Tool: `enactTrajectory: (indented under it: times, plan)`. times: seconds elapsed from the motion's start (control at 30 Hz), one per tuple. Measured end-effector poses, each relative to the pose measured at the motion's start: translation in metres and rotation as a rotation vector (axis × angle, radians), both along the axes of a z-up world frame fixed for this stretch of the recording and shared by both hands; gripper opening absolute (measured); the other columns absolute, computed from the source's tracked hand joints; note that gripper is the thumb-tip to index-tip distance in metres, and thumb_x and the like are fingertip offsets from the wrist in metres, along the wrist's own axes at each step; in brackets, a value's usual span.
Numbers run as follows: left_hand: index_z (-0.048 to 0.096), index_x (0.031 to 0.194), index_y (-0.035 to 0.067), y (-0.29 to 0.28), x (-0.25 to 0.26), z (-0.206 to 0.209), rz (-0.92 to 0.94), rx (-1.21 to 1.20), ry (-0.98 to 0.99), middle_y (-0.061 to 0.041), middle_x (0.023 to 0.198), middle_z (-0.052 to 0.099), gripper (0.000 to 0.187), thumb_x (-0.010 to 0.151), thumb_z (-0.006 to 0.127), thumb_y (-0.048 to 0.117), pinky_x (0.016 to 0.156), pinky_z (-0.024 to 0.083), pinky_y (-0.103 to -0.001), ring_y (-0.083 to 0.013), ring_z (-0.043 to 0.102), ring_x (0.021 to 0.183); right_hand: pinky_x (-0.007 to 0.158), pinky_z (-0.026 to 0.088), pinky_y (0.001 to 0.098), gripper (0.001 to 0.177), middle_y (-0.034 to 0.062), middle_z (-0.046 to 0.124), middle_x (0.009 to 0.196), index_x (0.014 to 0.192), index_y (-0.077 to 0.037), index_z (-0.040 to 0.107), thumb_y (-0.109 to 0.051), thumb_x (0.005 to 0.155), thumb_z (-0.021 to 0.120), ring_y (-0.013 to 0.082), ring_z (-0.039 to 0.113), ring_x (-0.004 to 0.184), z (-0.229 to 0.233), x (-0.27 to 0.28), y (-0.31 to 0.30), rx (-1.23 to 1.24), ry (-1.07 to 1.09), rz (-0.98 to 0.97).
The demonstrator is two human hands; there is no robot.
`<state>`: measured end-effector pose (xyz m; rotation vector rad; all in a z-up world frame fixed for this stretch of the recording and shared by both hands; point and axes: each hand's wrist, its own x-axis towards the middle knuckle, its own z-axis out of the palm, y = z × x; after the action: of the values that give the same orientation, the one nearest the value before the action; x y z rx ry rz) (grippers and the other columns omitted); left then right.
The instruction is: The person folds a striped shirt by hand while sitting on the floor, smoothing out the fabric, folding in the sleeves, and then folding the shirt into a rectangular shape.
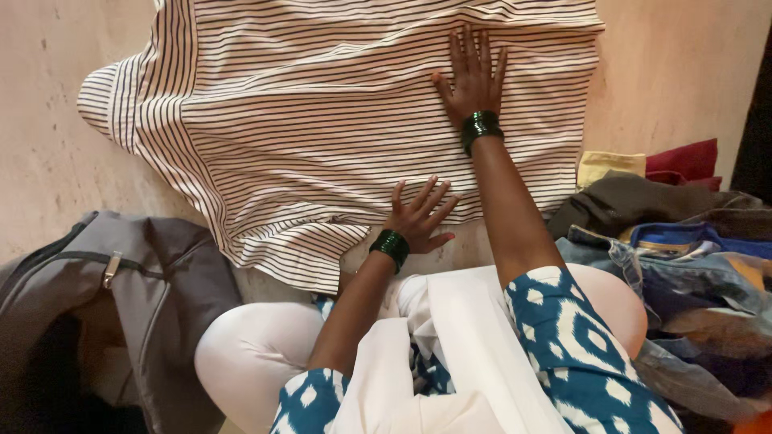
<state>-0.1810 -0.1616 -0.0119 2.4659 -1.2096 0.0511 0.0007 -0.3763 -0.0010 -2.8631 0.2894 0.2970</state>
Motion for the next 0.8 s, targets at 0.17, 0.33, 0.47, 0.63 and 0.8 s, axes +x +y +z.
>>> enactTrajectory:
  times: [0.17, 0.33, 0.47, 0.63, 0.8]
  plan:
    - [0.051, 0.152, 0.024, 0.002, 0.002, 0.011, 0.009, -0.057, 0.023, -0.006, 0.156, 0.052, 0.075, 0.093, 0.058, 0.069, 0.116, 0.009, -0.074, -0.0277, 0.043, 0.148, 0.129, -0.003, 0.0586, 0.077, 0.0011, 0.011, 0.177, 0.169, -0.025, 0.016, -0.068, 0.107, 0.032, 0.0267, 0.006, 0.163, -0.001, 0.033, -0.02, 0.029, -0.044, 0.087]
    - [0.056, 0.15, 0.019, 0.001, 0.002, 0.006, 0.029, -0.032, 0.003, -0.004, 0.153, 0.056, 0.069, 0.095, 0.058, 0.062, 0.119, 0.012, -0.073, -0.0266, 0.047, 0.146, 0.128, -0.005, 0.0641, 0.074, 0.0029, 0.008, 0.178, 0.17, -0.023, 0.012, -0.066, 0.111, 0.025, 0.0251, 0.004, 0.164, -0.005, 0.043, 0.0, -0.088, -0.015, -0.029]
    - [0.065, 0.136, 0.015, 0.001, -0.002, -0.019, -0.01, -0.06, -0.004, -0.008, 0.145, 0.059, 0.057, 0.096, 0.064, 0.055, 0.118, 0.02, -0.072, -0.032, 0.05, 0.144, 0.128, -0.004, 0.0606, 0.081, 0.0018, 0.006, 0.177, 0.17, -0.023, 0.012, -0.071, 0.106, 0.028, 0.0217, 0.004, 0.163, -0.023, -0.005, 0.059, -0.062, -0.053, 0.005]
    - [0.071, 0.128, 0.013, 0.0, -0.007, -0.044, -0.104, -0.077, 0.07, -0.012, 0.139, 0.061, 0.042, 0.102, 0.067, 0.046, 0.122, 0.031, -0.059, -0.0377, 0.051, 0.14, 0.13, 0.002, 0.0604, 0.079, 0.0036, 0.008, 0.176, 0.169, -0.02, 0.011, -0.069, 0.11, 0.03, 0.0233, 0.008, 0.163, -0.033, -0.081, 0.062, 0.01, -0.145, 0.066]
    - [0.067, 0.134, 0.014, 0.011, -0.013, -0.027, -0.151, -0.172, -0.103, -0.013, 0.144, 0.06, 0.049, 0.095, 0.066, 0.042, 0.118, 0.031, -0.055, -0.0344, 0.054, 0.135, 0.134, 0.03, 0.0454, 0.076, 0.0105, 0.028, 0.172, 0.165, -0.014, 0.028, -0.064, 0.109, 0.039, 0.0263, 0.027, 0.16, -0.03, -0.125, -0.038, 0.497, -0.327, -0.319]
